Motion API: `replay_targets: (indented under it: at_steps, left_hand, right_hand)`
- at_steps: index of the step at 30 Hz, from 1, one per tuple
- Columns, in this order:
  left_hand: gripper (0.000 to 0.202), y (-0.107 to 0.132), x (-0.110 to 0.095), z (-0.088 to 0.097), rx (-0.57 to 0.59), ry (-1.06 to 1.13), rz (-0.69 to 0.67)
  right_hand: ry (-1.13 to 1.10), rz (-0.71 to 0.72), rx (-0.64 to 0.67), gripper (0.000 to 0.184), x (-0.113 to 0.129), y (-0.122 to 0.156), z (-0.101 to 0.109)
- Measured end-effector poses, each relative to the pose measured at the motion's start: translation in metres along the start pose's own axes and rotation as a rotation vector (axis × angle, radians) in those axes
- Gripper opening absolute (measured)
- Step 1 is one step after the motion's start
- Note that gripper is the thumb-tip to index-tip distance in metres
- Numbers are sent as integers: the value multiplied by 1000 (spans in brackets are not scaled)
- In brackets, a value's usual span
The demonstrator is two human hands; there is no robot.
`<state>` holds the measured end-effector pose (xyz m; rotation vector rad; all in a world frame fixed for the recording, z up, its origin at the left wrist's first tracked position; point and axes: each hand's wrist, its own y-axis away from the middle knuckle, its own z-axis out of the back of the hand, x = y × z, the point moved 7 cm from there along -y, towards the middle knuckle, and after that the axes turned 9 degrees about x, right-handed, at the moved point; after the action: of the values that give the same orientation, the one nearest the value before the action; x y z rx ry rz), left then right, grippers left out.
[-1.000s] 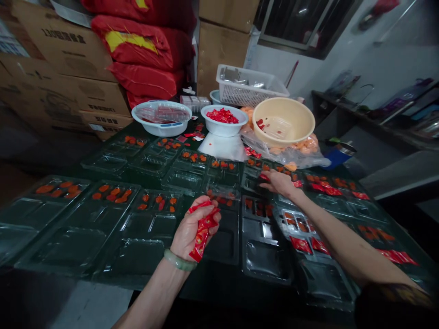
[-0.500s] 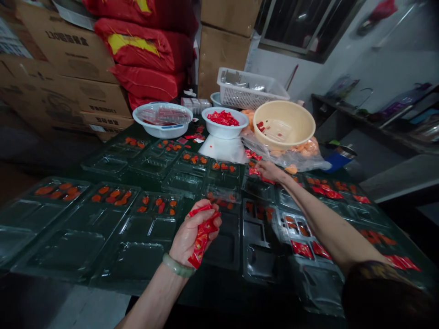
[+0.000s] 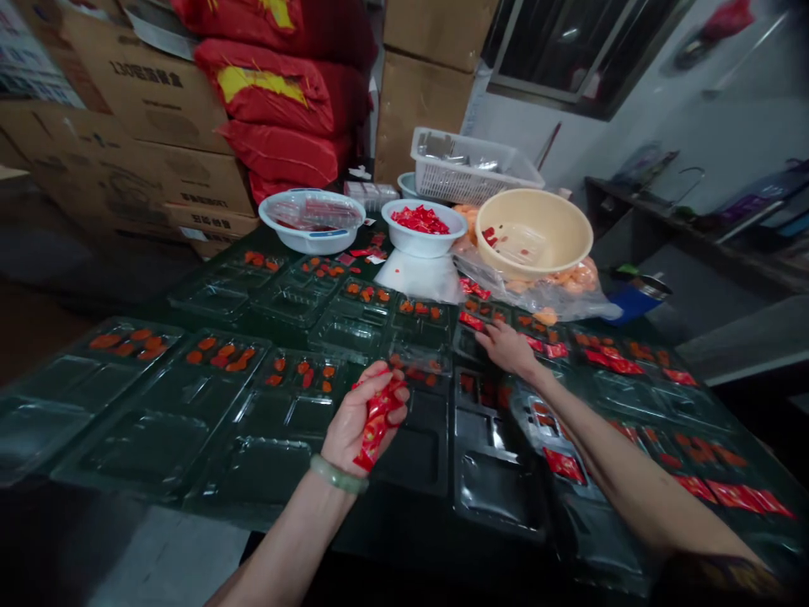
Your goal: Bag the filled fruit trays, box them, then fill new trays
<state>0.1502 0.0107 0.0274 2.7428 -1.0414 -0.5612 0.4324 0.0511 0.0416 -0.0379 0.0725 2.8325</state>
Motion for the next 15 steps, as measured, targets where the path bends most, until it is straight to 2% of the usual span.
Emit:
replay_targets:
  at_steps: [2, 3, 4, 5, 7, 9, 12, 15]
  left_hand:
    - [20, -5, -2, -1, -21, 40, -24]
    - [19, -7, -3, -1, -39, 54, -37]
    - [19, -9, -5, 0, -64, 60, -50]
    - [19, -10, -6, 2, -97, 59, -65]
    - [19, -11, -9, 5, -164, 32, -103]
    - [22, -8, -12, 7, -215, -26, -154]
    - [26, 0, -17, 7, -244, -111, -230]
    - [25, 7, -19, 8, -252, -131, -267]
  right_hand:
    - [-51, 62, -157, 44, 18, 23, 13]
    - [-103, 135, -255, 47, 35, 40, 25]
    - [-165, 242, -340, 50, 57, 59, 39]
    - [-250, 421, -370, 51, 84, 81, 51]
    - [-335, 750, -251, 49, 141, 123, 66]
    - [-268, 912, -259, 36, 182, 158, 77]
    - [-160, 977, -326, 17, 210, 181, 78]
    - [-131, 964, -365, 14, 212, 181, 71]
